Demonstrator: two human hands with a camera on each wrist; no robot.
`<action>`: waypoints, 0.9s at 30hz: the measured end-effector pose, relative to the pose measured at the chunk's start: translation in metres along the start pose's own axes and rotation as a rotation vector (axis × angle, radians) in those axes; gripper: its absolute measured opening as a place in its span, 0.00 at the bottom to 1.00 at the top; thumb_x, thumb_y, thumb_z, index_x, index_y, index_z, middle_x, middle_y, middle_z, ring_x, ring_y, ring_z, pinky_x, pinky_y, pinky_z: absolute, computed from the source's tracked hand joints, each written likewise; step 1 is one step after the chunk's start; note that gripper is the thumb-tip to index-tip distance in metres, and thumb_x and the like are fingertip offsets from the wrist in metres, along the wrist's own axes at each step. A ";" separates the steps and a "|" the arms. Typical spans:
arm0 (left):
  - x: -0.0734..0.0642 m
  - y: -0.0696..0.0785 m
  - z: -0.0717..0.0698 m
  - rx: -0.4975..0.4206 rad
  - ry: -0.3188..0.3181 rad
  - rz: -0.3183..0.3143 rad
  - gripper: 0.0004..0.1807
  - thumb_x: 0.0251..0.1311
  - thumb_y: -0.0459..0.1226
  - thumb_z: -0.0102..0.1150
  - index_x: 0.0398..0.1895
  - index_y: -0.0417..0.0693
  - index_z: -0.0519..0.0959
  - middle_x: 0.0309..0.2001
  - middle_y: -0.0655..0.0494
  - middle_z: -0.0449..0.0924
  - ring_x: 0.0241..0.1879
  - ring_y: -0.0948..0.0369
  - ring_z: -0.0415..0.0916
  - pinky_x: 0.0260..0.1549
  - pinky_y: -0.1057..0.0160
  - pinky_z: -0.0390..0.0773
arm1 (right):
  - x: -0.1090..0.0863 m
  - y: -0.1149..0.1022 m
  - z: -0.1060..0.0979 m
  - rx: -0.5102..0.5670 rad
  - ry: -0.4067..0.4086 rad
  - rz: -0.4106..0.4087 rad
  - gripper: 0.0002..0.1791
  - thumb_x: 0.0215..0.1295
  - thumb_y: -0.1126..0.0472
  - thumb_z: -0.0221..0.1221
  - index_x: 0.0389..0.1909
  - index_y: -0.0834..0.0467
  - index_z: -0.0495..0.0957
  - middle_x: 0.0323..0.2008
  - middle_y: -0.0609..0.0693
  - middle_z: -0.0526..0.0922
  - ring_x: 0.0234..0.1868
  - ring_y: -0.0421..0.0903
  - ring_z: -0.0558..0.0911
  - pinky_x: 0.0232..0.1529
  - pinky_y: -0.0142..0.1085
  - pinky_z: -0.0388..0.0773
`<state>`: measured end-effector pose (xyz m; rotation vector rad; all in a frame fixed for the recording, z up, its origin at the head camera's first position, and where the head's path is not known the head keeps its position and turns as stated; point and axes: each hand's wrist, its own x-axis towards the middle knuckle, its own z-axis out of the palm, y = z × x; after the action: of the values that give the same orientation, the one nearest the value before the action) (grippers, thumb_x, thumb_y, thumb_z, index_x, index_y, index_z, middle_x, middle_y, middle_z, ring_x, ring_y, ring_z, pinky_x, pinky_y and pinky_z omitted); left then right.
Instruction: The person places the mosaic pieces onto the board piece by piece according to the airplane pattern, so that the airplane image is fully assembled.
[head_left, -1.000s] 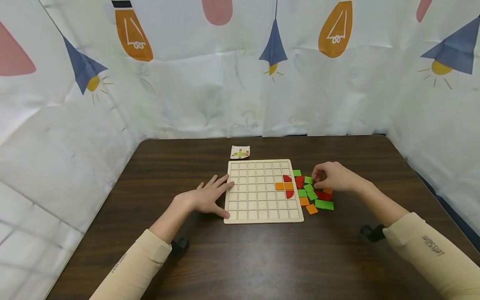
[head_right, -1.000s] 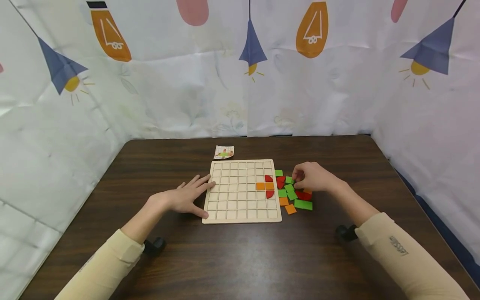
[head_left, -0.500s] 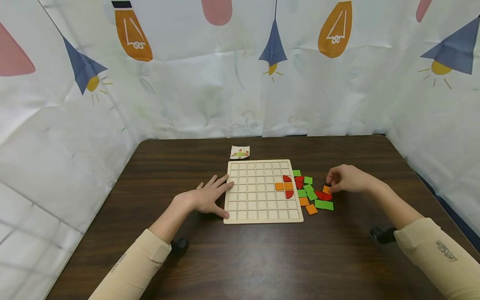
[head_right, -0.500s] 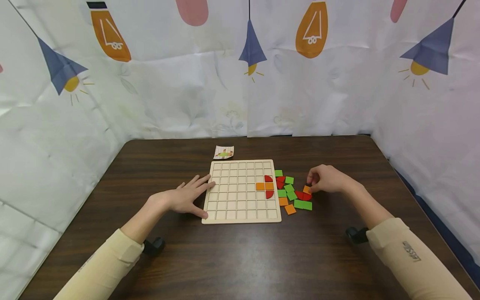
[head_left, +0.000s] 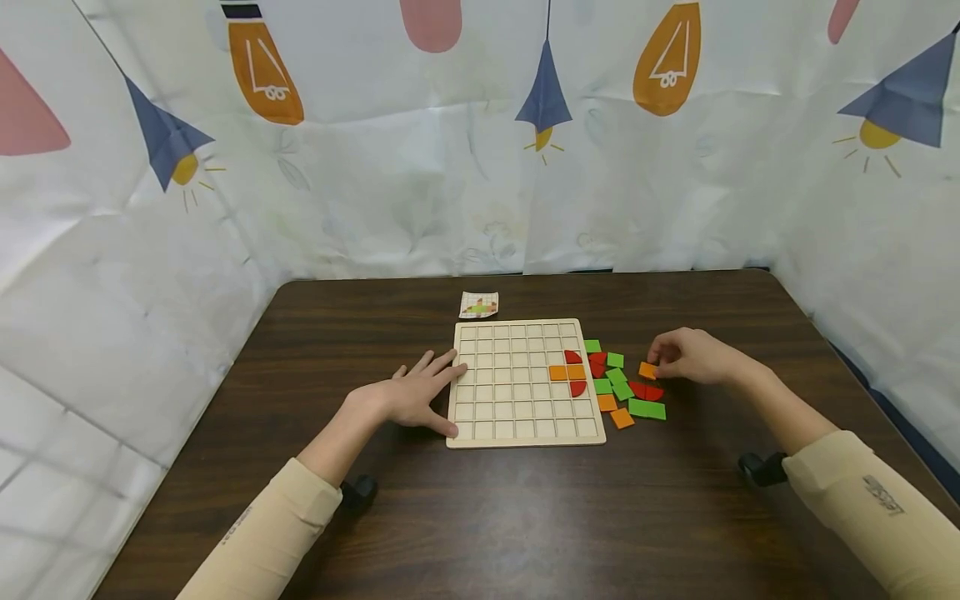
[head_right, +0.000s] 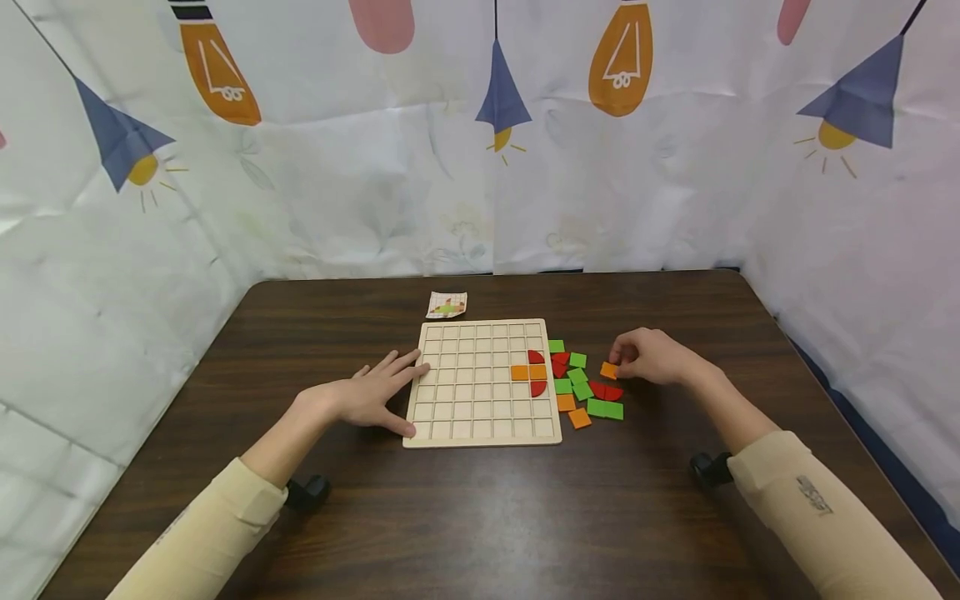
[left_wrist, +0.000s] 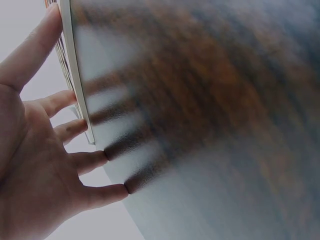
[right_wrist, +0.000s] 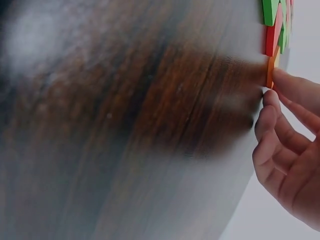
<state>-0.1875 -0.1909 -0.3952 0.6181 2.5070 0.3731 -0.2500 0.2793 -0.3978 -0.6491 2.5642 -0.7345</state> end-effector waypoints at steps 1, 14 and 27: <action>0.000 0.000 0.000 0.001 0.001 0.000 0.57 0.61 0.58 0.70 0.85 0.52 0.47 0.83 0.49 0.30 0.80 0.41 0.27 0.70 0.28 0.39 | 0.001 0.000 0.001 -0.002 0.007 0.004 0.07 0.68 0.64 0.66 0.44 0.62 0.81 0.30 0.47 0.80 0.31 0.46 0.74 0.33 0.41 0.72; -0.002 0.000 0.000 -0.009 0.008 0.011 0.57 0.61 0.57 0.70 0.84 0.51 0.48 0.83 0.48 0.30 0.80 0.41 0.27 0.70 0.28 0.38 | 0.009 -0.004 0.005 -0.008 0.054 0.003 0.09 0.67 0.67 0.65 0.46 0.65 0.82 0.32 0.48 0.81 0.31 0.46 0.75 0.34 0.41 0.74; -0.002 0.000 0.000 -0.013 0.007 0.011 0.57 0.61 0.57 0.70 0.84 0.50 0.48 0.83 0.47 0.31 0.80 0.40 0.27 0.69 0.27 0.39 | 0.010 -0.002 0.009 -0.054 0.085 -0.004 0.11 0.63 0.64 0.70 0.42 0.65 0.82 0.32 0.48 0.80 0.32 0.46 0.76 0.35 0.41 0.76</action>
<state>-0.1864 -0.1918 -0.3946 0.6268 2.5072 0.3956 -0.2530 0.2692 -0.4062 -0.6534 2.6691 -0.7106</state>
